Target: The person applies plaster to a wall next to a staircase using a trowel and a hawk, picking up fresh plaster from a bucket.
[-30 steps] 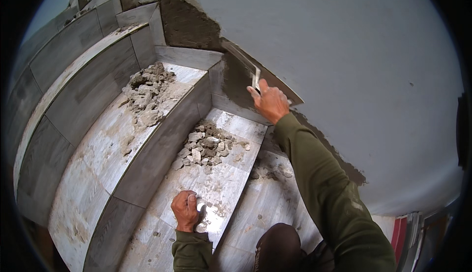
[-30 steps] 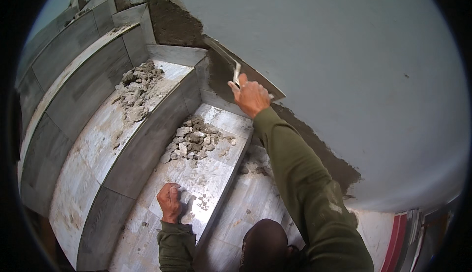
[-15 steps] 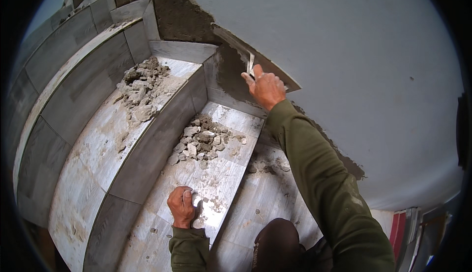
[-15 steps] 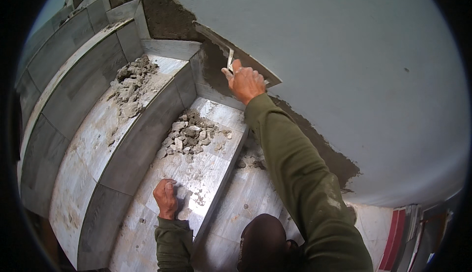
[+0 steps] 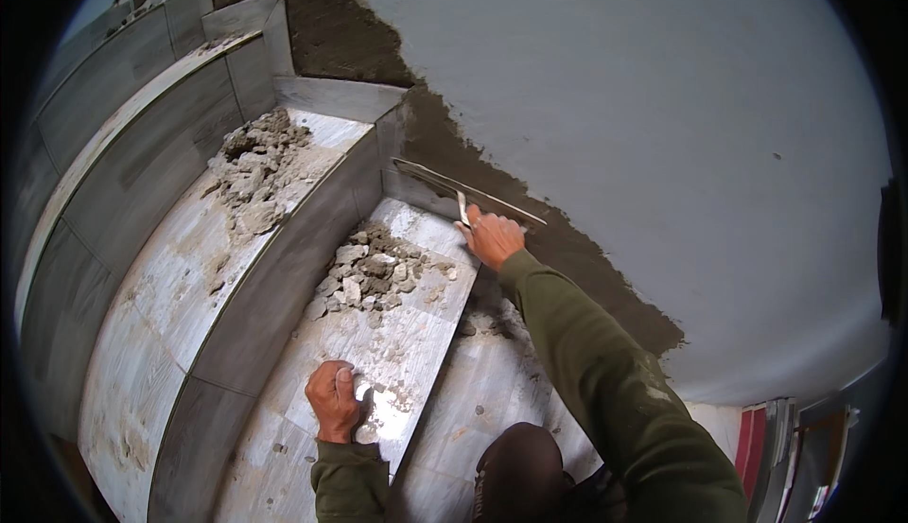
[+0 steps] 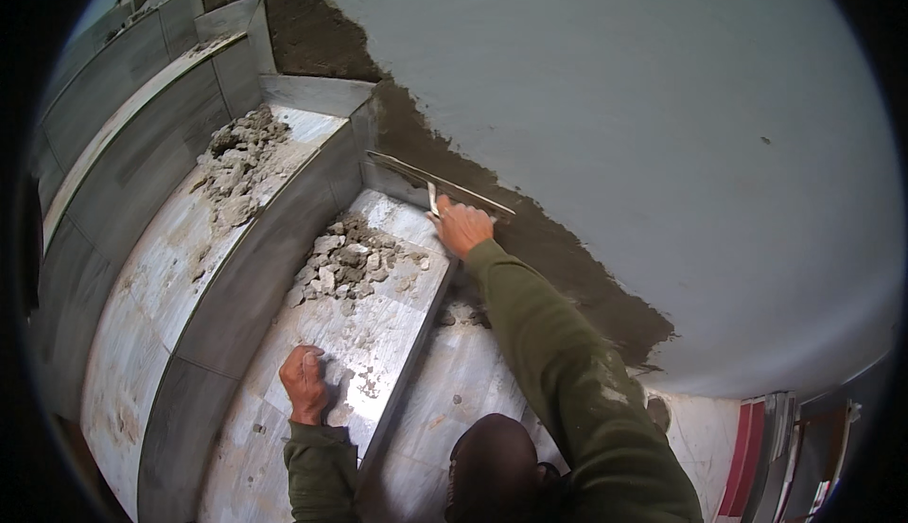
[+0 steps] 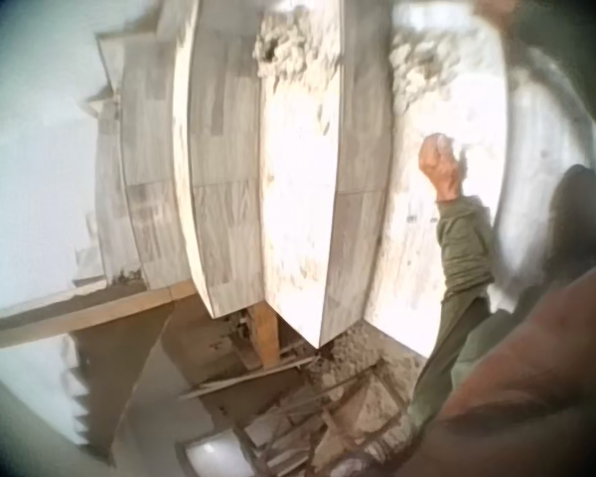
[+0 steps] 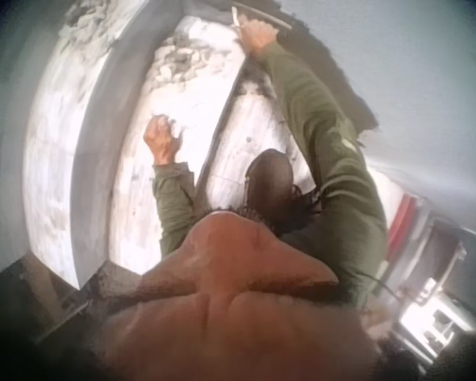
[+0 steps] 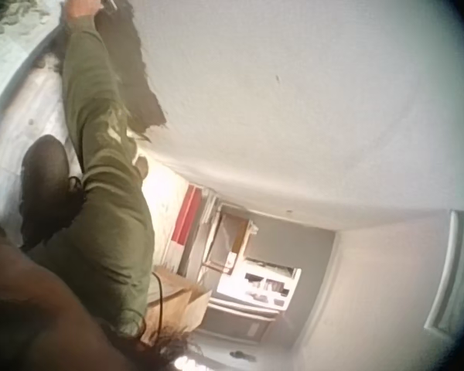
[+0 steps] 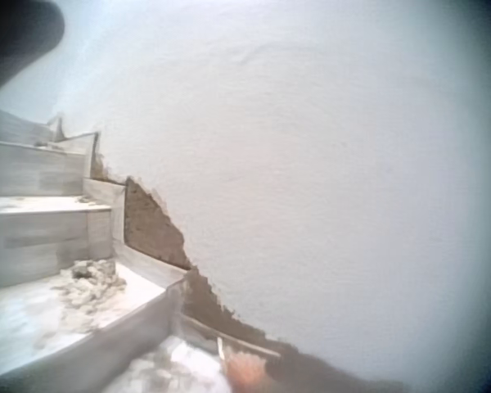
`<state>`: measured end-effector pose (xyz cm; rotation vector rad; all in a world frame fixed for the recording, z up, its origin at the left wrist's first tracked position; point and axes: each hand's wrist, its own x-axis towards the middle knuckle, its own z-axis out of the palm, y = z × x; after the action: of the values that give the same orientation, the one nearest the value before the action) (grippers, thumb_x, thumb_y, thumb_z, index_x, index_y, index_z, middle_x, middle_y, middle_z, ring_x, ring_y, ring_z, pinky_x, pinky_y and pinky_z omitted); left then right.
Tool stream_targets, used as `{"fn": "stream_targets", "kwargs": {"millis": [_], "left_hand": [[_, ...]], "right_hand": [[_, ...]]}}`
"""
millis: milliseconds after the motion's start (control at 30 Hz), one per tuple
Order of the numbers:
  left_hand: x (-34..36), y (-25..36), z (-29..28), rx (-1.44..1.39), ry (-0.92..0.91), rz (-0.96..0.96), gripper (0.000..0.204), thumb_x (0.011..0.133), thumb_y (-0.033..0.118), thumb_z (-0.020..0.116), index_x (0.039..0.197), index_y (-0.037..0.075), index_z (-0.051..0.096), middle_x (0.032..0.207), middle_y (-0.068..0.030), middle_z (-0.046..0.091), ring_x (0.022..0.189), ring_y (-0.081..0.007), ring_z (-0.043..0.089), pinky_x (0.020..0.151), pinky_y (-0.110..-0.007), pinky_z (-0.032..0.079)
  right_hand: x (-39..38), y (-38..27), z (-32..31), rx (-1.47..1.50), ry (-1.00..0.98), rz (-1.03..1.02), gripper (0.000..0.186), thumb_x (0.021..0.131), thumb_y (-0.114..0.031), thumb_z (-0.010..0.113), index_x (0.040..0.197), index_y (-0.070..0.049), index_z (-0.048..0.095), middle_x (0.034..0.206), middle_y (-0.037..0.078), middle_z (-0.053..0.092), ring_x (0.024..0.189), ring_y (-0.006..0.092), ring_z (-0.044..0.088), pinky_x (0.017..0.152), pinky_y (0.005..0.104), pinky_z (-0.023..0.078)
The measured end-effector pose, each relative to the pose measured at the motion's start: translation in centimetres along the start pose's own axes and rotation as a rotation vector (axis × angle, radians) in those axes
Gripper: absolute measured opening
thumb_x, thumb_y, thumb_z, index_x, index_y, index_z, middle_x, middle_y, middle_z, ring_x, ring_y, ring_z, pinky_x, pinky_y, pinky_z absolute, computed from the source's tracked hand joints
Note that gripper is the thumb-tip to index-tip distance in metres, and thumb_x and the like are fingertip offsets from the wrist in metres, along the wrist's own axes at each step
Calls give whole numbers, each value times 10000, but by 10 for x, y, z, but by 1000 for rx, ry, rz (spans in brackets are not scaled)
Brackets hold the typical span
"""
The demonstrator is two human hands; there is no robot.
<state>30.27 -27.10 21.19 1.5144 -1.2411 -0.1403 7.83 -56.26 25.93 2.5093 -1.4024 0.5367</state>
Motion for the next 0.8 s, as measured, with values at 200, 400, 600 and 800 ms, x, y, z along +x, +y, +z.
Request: {"fn": "stream_targets", "kwargs": {"millis": [200, 400, 600, 800], "left_hand": [[2, 4, -4, 35, -16, -42, 400, 902, 331, 449, 719, 7, 598, 691, -148, 602, 635, -336, 570, 593, -399, 432], [3, -4, -15, 68, -43, -49, 379, 900, 325, 452, 724, 20, 592, 694, -149, 593, 635, -336, 563, 589, -400, 423], [4, 2, -2, 23, -32, -32, 386, 903, 331, 447, 726, 20, 592, 690, -142, 590, 635, -329, 560, 588, -400, 420], [4, -1, -7, 30, -10, -37, 378, 899, 322, 454, 716, 17, 583, 675, -142, 583, 621, -326, 553, 578, -398, 412]], "right_hand": [[35, -9, -79, -47, 219, 146, 420, 914, -483, 478, 891, -64, 476, 634, 180, 605, 575, 371, 620, 492, 486, 472], [-59, 21, -65, 36, 39, 43, 410, 916, -464, 490, 825, -65, 462, 558, 167, 576, 511, 369, 596, 434, 468, 448], [-96, 72, -18, -83, -81, 47, 421, 910, -476, 489, 826, -65, 460, 581, 164, 574, 493, 357, 589, 429, 455, 446], [-53, 72, -47, 25, 47, 62, 424, 894, -477, 524, 859, -57, 473, 605, 195, 592, 561, 399, 599, 483, 496, 449]]}}
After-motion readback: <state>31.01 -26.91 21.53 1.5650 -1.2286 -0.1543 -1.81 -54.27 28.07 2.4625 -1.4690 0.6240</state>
